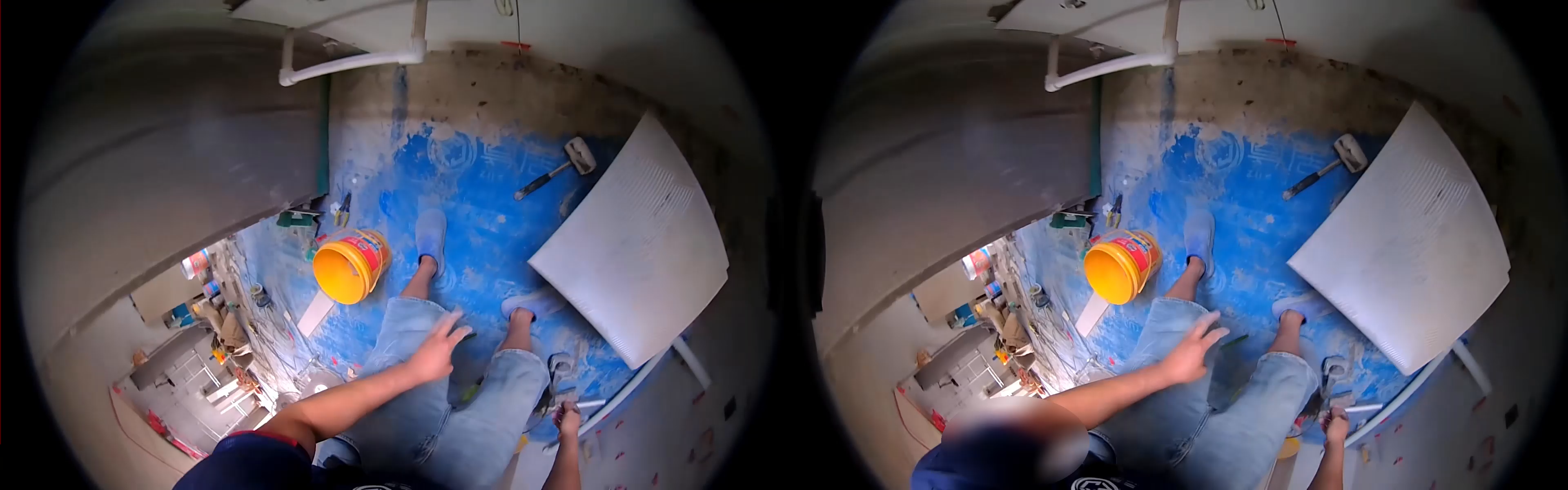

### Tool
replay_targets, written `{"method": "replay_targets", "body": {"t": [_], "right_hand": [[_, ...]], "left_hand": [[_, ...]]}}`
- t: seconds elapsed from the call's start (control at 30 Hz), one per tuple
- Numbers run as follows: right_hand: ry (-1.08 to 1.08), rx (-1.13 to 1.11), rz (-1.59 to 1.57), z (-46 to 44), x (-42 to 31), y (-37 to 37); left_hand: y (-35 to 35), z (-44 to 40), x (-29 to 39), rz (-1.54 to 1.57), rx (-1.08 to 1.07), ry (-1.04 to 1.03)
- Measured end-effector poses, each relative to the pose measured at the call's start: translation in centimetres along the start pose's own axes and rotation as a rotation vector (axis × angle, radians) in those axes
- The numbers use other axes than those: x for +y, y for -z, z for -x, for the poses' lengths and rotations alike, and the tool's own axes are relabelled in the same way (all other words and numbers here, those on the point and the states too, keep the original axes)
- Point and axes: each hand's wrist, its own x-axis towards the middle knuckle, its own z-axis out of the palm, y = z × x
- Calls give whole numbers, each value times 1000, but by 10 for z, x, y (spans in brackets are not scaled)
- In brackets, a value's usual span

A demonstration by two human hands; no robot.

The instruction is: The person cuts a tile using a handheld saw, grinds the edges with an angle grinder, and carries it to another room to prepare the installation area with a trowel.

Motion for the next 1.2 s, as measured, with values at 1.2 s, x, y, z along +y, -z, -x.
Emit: {"method": "replay_targets", "body": {"t": [1.2], "right_hand": [[483,217,90,-141,-144,-251]], "left_hand": [[132,-221,-339,-779,-391,-151]]}}
